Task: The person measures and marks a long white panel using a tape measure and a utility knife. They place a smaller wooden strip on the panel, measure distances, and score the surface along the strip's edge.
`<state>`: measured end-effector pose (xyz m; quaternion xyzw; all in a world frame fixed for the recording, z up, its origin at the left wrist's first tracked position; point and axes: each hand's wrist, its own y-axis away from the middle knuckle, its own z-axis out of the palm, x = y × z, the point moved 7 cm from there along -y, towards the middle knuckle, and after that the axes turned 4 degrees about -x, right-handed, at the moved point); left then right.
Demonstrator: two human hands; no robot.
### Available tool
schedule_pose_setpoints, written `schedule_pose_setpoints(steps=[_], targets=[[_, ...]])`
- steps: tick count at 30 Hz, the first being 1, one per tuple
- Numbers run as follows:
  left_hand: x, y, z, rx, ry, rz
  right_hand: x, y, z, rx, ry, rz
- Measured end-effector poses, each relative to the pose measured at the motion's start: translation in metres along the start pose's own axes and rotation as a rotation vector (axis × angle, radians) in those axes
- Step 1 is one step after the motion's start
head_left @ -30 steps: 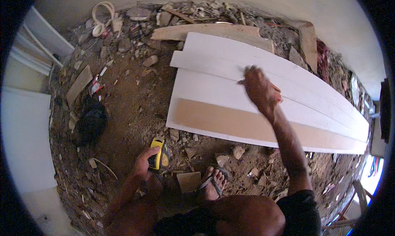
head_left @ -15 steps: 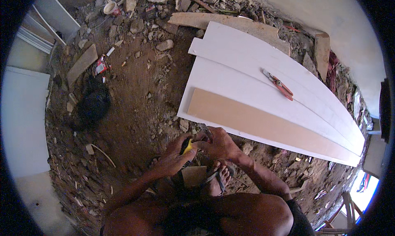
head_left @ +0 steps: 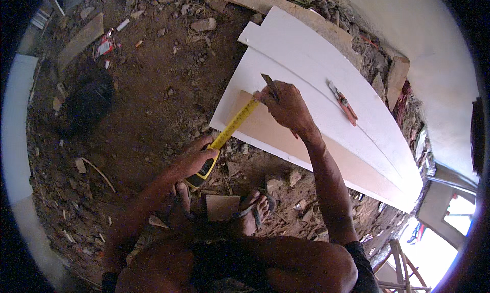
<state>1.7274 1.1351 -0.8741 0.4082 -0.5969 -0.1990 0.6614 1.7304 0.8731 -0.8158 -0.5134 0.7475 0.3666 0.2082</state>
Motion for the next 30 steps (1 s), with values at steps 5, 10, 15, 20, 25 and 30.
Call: schedule_pose_setpoints(steps=[5, 10, 15, 20, 25, 30], targets=[[-0.029, -0.030, 0.010, 0.030, 0.078, 0.194, -0.011, -0.024, 0.011, 0.030, 0.296, -0.318], [0.003, -0.020, 0.018, -0.122, 0.215, -0.041, 0.005, -0.031, 0.020, -0.035, 0.235, -0.144], [-0.009, -0.035, 0.030, -0.151, 0.490, -0.007, -0.001, -0.030, 0.021, -0.007, 0.277, -0.172], [-0.001, -0.037, 0.029, -0.124, 0.532, 0.005, -0.003, -0.026, 0.020, 0.020, 0.234, -0.212], [0.015, -0.032, 0.030, -0.184, 0.520, 0.093, -0.004, -0.023, 0.015, 0.008, 0.246, -0.158], [0.028, -0.011, 0.035, -0.091, 0.642, 0.024, -0.033, 0.034, -0.018, 0.376, -0.040, -0.031]])
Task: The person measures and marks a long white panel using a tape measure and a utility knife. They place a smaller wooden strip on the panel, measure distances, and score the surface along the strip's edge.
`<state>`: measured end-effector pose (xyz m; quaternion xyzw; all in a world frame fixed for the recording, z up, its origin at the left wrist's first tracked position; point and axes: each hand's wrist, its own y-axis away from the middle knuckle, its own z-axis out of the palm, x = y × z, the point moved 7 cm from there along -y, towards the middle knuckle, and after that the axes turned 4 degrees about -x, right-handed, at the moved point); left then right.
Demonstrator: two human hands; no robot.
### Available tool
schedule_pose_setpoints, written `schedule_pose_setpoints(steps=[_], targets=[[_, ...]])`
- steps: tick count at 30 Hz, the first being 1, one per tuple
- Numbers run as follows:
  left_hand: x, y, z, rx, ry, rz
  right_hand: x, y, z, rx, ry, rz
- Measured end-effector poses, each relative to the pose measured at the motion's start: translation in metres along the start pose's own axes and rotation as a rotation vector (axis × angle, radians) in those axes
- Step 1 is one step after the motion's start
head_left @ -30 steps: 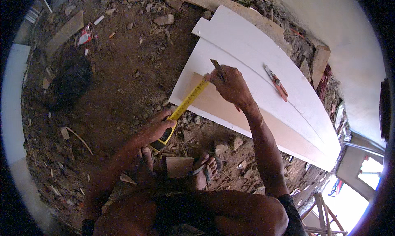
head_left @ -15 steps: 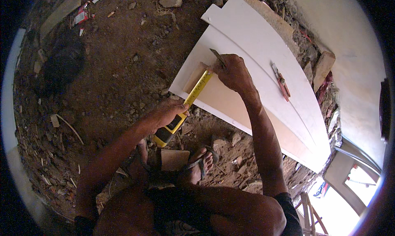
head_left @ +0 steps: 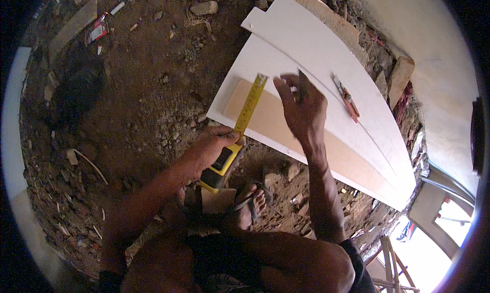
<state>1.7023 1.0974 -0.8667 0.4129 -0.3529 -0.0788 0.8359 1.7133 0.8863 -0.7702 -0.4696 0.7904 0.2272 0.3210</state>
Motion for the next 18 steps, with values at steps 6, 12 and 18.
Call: schedule_pose_setpoints(steps=[6, 12, 18], targets=[[0.030, 0.019, 0.033, 0.150, 0.530, 0.139, -0.002, 0.082, 0.024, -0.320, -0.619, 0.457], [0.053, 0.026, 0.039, 0.366, 0.295, 0.489, 0.004, 0.113, 0.054, -0.386, -1.034, 0.417], [0.072, 0.042, 0.025, 0.516, -0.127, 0.692, -0.010, 0.082, 0.018, -0.493, -0.560, 0.185]])
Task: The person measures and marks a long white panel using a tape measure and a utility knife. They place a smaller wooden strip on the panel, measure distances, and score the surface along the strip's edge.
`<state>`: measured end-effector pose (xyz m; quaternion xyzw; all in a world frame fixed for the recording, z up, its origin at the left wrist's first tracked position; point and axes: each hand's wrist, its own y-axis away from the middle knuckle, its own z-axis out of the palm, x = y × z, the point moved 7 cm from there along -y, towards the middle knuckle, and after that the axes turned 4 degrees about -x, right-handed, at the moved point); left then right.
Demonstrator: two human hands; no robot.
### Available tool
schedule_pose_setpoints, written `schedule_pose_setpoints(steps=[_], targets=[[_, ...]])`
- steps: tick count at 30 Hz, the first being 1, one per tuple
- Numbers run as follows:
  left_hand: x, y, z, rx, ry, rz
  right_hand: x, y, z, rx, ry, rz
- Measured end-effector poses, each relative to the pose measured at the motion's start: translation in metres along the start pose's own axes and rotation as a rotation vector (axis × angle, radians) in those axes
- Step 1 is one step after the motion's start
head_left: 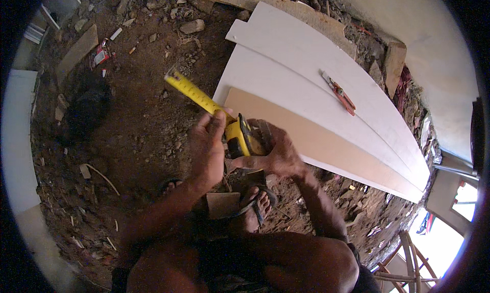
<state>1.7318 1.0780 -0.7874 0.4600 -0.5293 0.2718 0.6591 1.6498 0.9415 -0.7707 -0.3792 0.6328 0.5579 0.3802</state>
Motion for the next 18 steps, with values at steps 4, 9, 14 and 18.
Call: schedule_pose_setpoints(steps=[4, 9, 14, 18], targets=[[0.012, -0.018, -0.031, 0.161, 0.181, 0.052, -0.007, -0.011, -0.037, -0.116, 0.314, 0.166], [0.008, -0.022, -0.050, 0.205, 0.201, 0.006, -0.011, -0.034, -0.084, -0.239, 0.644, 0.024], [-0.040, -0.005, -0.038, 0.078, 0.203, -0.309, -0.038, -0.056, -0.107, -0.335, 1.052, -0.019], [-0.023, -0.006, -0.020, -0.034, -0.642, 0.393, -0.047, -0.069, -0.129, -0.291, 1.299, -0.087]])
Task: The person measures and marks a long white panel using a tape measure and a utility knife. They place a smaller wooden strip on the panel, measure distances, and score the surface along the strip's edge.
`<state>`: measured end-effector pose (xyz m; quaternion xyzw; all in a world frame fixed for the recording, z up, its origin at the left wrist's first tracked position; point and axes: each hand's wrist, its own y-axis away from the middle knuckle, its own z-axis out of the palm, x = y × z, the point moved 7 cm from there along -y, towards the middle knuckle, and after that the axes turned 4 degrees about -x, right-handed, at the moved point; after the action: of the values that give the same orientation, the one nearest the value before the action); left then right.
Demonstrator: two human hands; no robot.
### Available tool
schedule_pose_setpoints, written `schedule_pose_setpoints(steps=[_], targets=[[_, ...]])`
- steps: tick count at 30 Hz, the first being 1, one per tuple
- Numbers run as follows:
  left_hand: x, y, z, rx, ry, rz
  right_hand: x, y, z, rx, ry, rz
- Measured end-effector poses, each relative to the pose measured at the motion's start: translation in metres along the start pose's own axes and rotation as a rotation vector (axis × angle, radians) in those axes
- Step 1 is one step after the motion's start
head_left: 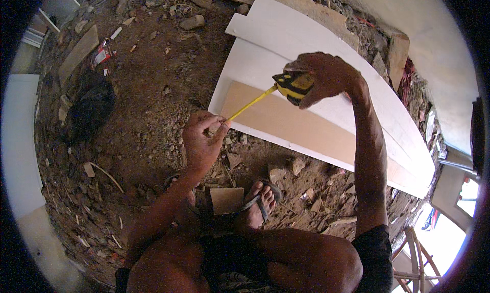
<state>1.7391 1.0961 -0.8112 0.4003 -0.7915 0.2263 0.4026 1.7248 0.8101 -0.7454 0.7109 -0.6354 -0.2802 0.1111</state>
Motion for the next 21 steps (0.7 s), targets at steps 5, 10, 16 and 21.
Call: schedule_pose_setpoints(steps=[5, 10, 16, 21], targets=[[0.007, -0.009, 0.022, -0.112, -0.099, 0.099, -0.013, -0.025, -0.019, -0.049, 0.161, 0.037], [-0.013, -0.012, 0.032, -0.192, -0.028, 0.046, -0.018, -0.053, -0.023, -0.113, 0.249, 0.066], [-0.026, -0.020, 0.037, -0.239, 0.086, -0.039, -0.011, -0.075, -0.008, -0.157, 0.274, 0.093], [-0.023, -0.024, 0.033, -0.125, 0.018, 0.147, -0.018, -0.082, -0.008, -0.084, 0.338, 0.095]])
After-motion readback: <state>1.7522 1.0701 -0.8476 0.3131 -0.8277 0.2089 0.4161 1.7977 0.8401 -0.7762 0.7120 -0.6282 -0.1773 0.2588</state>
